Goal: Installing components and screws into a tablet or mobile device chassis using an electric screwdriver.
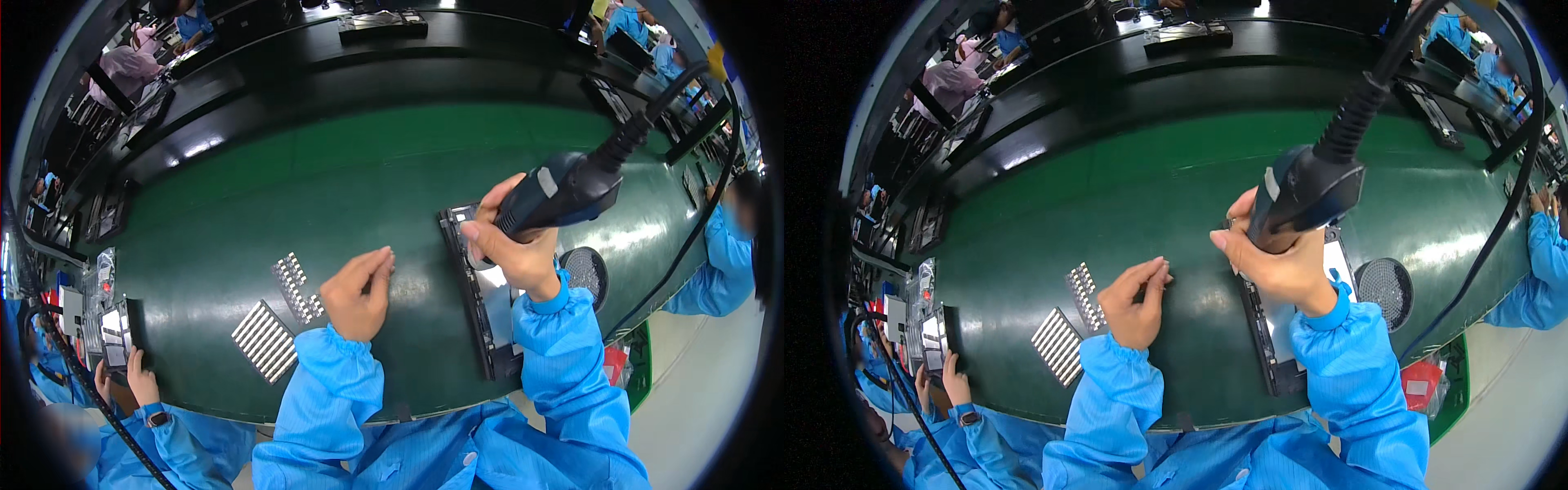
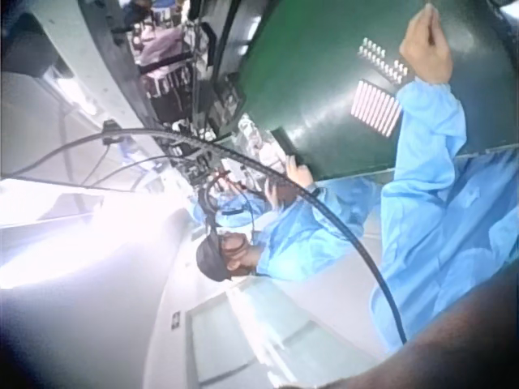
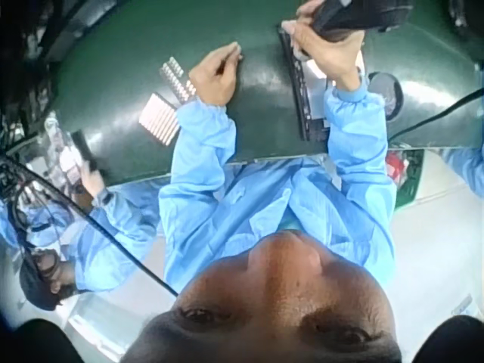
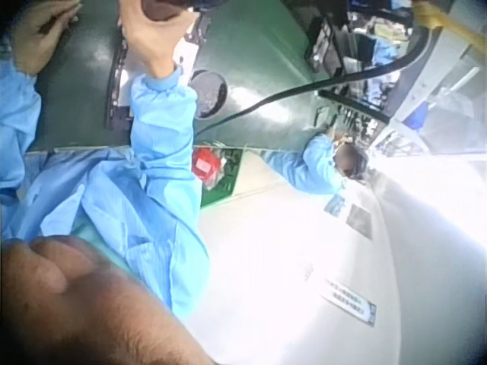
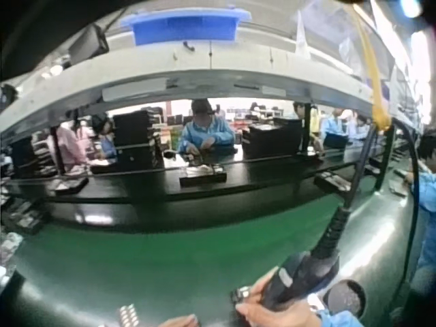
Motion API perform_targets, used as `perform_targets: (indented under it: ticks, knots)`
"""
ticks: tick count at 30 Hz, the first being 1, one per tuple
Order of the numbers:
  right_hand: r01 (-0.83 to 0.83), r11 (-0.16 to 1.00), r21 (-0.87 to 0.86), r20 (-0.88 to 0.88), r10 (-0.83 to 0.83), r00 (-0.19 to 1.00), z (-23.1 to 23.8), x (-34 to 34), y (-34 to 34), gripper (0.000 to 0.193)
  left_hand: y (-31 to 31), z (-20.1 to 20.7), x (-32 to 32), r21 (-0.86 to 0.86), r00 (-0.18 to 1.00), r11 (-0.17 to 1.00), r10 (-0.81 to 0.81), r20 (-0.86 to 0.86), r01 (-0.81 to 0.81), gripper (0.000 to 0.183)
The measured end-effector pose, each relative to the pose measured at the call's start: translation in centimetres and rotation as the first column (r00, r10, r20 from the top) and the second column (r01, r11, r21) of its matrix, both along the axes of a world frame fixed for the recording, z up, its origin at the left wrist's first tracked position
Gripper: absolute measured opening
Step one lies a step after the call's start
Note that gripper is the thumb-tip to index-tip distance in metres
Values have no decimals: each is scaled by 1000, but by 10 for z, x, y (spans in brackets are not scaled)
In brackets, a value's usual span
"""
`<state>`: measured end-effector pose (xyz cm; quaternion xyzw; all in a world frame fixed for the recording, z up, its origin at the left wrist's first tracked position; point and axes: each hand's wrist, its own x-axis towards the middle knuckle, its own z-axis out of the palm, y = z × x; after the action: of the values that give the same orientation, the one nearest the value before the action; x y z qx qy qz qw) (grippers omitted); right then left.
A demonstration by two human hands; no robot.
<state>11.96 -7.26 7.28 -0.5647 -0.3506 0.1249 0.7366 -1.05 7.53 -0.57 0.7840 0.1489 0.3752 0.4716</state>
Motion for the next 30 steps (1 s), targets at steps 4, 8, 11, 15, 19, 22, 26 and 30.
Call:
perform_targets:
  ticks: [4, 8, 11, 15, 19, 22, 26, 30]
  knots:
    - [33, 999, 9, -65, -33, 997, 1, -2, 1, 33, -18, 4, -1, -187, 1000, 982, 6, 4, -5, 11]
    - [36, 999, 2, -58, -36, 998, -1, 3, 0, 34, -29, -5, -5, -243, 991, 965, -116, -61, 98, 15]
    - [33, 999, -16, -71, -34, 997, -2, 4, -3, 35, -36, -9, -4, -244, 984, 957, -173, -50, 156, 22]
    - [42, 999, -6, -106, -43, 993, 2, 6, 3, 34, -32, -7, 2, -234, 990, 962, -144, -2, 140, 21]
    - [-25, 1000, 17, -49, 25, 998, -2, 8, 1, 34, -26, -1, -1, -95, 976, 978, -195, -95, 186, 22]
    - [-30, 997, 74, -134, 40, 990, -5, 4, 1, 36, -29, 3, -1, -202, 968, 967, -191, -161, 157, 17]
    - [-45, 999, 1, -41, 45, 998, -1, 2, -1, 37, -29, -6, -3, -299, 974, 940, -205, -101, 167, 17]
    - [-5, 999, -53, 81, 9, 997, -8, 1, -7, 35, -26, -6, -3, -110, 965, 972, -224, -134, 210, 24]
